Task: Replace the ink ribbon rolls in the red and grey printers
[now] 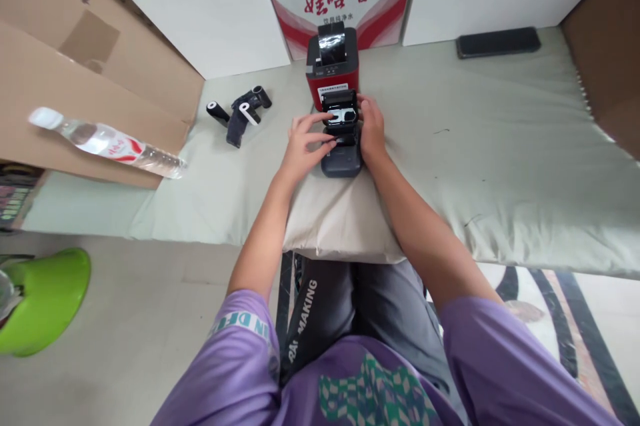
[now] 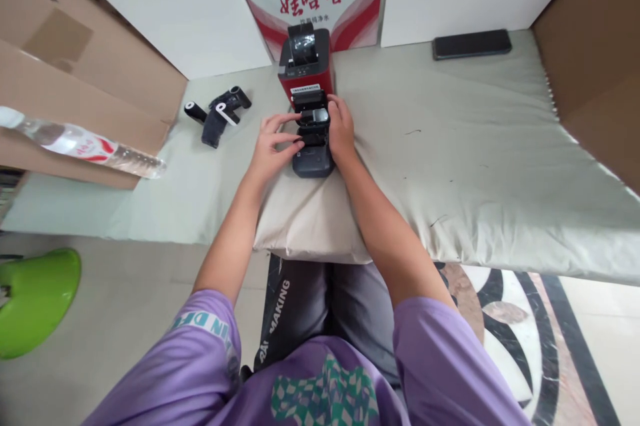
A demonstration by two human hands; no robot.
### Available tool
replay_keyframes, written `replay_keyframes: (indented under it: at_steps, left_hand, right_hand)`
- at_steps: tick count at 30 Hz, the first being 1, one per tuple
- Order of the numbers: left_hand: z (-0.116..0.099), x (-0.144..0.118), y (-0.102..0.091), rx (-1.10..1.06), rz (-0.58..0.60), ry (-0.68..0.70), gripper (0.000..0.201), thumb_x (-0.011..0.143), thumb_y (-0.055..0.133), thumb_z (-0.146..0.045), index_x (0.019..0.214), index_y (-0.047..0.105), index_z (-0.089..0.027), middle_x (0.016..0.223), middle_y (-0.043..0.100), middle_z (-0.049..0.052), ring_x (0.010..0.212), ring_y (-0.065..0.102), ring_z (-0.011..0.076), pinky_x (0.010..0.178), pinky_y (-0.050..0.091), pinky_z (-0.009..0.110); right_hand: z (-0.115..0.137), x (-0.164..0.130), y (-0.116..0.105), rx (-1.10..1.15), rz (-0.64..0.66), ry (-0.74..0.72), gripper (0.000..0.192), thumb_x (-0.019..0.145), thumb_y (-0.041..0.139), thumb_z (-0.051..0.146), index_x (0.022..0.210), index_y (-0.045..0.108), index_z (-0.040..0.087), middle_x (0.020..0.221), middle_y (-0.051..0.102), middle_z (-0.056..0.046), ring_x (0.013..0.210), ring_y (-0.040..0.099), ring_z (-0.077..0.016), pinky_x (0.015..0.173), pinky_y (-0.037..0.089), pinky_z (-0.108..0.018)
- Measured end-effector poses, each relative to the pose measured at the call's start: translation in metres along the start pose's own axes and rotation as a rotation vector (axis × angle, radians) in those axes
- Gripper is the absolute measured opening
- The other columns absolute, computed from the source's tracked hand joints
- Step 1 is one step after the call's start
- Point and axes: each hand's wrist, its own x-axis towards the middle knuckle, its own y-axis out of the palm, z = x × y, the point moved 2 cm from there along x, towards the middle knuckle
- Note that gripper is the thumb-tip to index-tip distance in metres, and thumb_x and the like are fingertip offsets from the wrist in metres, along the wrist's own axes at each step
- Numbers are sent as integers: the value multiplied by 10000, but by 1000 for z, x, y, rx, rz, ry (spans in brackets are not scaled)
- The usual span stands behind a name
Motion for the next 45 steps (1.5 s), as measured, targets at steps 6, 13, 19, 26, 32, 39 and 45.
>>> replay_keyframes:
  at_steps: [6, 13, 19, 26, 32, 39, 45]
  left_hand:
    - [-9, -5, 12, 17, -97, -18, 292, 1034, 606, -475, 1056, 825, -284, 1629, 536, 79, 1555, 360, 330, 1281, 275, 619]
    - [-11, -11, 14, 12, -172, -17, 317, 1038, 586, -486, 1080, 837, -296, 1605, 550, 76, 1499, 429, 310, 1232, 383, 570]
    - [6, -4, 24, -224, -247, -107, 625, 1116, 238, -587, 1355, 726, -280, 1613, 538, 88, 1528, 450, 234, 1296, 355, 462]
    - [39, 18, 47, -608, -9, -270, 587, 994, 627, -379, 1536, 530, -174, 1598, 593, 158, 1513, 550, 257, 1309, 372, 430]
    - [38, 20, 45, -725, 68, -276, 571, 966, 685, -317, 1508, 561, -188, 1624, 577, 137, 1536, 533, 263, 1337, 351, 433]
    - [39, 20, 53, -768, 20, -269, 551, 948, 705, -289, 1471, 585, -164, 1583, 610, 156, 1488, 580, 257, 1311, 384, 401]
    - [35, 13, 54, -709, -148, -258, 495, 1022, 577, -435, 1459, 574, -201, 1570, 625, 135, 1479, 586, 238, 1286, 405, 398]
  right_hand:
    - [16, -8, -2, 103, -71, 45, 526, 1013, 398, 666, 1090, 699, 241, 1257, 740, -77, 1173, 677, -215, 1077, 549, -400]
    - [23, -9, -2, 44, 51, -11, 169, 842, 560, 365, 830, 679, 246, 910, 729, -25, 975, 691, -219, 1031, 536, -401]
    - [22, -5, -6, 70, 133, 64, 193, 728, 531, 245, 869, 663, 249, 957, 755, -16, 1030, 702, -228, 1075, 533, -428]
    - [20, -1, -11, 93, 87, 77, 252, 695, 522, 183, 895, 666, 240, 955, 749, -16, 1016, 706, -220, 1093, 545, -445]
    - [25, -7, -26, 36, 231, 99, 295, 803, 661, 171, 1082, 696, 258, 1121, 756, -17, 1128, 687, -222, 1174, 514, -492]
    - [20, -11, -30, 8, 203, 86, 348, 836, 745, 275, 1178, 681, 265, 1157, 742, -40, 1071, 697, -216, 1124, 548, -488]
    - [29, -47, -33, -163, -129, 110, 191, 894, 584, 379, 1019, 640, 246, 999, 722, -62, 957, 695, -240, 1026, 583, -519]
